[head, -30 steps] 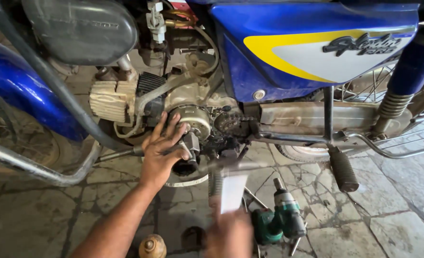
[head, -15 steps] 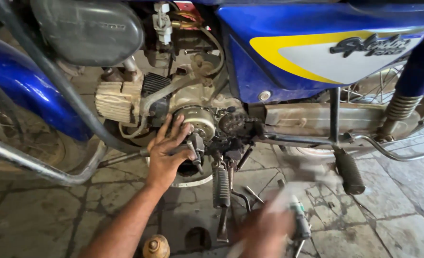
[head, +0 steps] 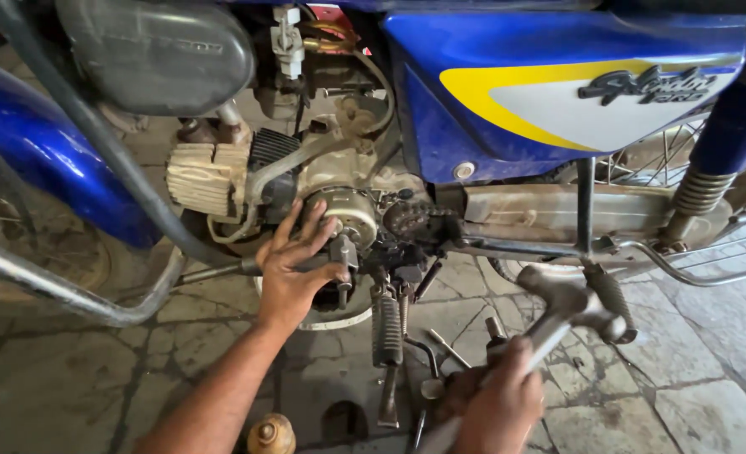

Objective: The person works on a motorcycle engine, fitting a puller tool onto the central nut of the engine's flywheel rotor and turning it with a wrench to extract the rotor. They steady the assembly by hand, reposition the tool, and tap the assembly with a hammer while continuing to work the puller.

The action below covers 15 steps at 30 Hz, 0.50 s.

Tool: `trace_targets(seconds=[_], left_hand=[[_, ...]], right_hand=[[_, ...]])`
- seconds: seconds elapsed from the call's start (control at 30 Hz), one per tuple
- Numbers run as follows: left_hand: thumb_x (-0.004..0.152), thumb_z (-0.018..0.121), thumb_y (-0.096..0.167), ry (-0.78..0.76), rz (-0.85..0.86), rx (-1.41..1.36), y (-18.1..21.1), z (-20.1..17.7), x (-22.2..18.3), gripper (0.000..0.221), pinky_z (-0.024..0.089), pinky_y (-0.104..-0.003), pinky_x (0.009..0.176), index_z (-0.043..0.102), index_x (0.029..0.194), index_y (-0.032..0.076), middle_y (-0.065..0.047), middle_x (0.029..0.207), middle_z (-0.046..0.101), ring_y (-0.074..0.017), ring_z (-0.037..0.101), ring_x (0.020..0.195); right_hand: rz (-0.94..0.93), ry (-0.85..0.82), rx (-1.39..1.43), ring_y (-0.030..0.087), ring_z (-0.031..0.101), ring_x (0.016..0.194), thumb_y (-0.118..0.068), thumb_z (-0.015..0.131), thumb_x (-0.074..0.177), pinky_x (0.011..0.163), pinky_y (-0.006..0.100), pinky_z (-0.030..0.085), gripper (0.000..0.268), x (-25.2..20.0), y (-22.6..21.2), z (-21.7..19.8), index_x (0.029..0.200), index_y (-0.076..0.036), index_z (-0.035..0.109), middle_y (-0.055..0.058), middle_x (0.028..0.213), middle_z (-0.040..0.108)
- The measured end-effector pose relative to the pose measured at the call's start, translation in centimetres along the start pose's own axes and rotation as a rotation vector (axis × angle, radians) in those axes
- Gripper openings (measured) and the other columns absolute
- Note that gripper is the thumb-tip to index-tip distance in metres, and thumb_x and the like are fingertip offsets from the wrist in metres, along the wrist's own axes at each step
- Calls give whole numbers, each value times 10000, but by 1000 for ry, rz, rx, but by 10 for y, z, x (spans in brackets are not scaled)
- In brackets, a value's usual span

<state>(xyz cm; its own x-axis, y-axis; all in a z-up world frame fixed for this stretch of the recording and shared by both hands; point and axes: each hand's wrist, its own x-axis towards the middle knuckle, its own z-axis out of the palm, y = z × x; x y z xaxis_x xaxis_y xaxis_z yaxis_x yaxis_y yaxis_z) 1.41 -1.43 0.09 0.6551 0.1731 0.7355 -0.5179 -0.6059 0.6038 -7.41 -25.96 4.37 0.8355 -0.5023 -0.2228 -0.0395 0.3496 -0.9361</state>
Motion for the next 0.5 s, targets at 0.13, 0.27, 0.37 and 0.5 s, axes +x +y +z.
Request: trace_targets(seconds=[0.13, 0.27, 0.37, 0.5], left_hand=[[679, 853, 484, 7, 5, 48, -3, 3, -2, 698, 210, -474, 1217, 730, 1309, 209, -23, 1507, 606, -241, 357, 1562], [666, 863, 453, 23, -36, 32, -10, 11, -5, 680, 155, -493, 1275, 739, 1299, 238, 12, 1504, 626, -232, 326, 1585], [667, 876, 459, -17, -91, 2, 6, 4, -1, 694, 144, -488, 1202, 718, 1308, 248, 3, 1516, 592, -224, 330, 1562], [646, 879, 466, 6, -65, 24, 4, 4, -1, 696, 166, -475, 1189, 722, 1293, 266, 8, 1506, 597, -217, 344, 1558]], right_hand=[[135, -12, -287, 210, 523, 388, -402, 600, 962, 341, 337, 383, 356, -28, 98, 27, 958, -52, 662, 81, 539, 567], [443, -302, -59, 146, 437, 381, -349, 660, 956, 331, 318, 297, 294, -22, 61, 18, 1010, -63, 704, 31, 595, 491], [77, -274, -68, 184, 477, 364, -376, 550, 1018, 301, 346, 329, 367, 35, 44, -18, 887, -39, 609, 93, 560, 526], [-20, -107, 26, 199, 407, 331, -447, 478, 1071, 277, 374, 312, 468, 10, -9, -7, 792, -70, 467, 90, 522, 427]])
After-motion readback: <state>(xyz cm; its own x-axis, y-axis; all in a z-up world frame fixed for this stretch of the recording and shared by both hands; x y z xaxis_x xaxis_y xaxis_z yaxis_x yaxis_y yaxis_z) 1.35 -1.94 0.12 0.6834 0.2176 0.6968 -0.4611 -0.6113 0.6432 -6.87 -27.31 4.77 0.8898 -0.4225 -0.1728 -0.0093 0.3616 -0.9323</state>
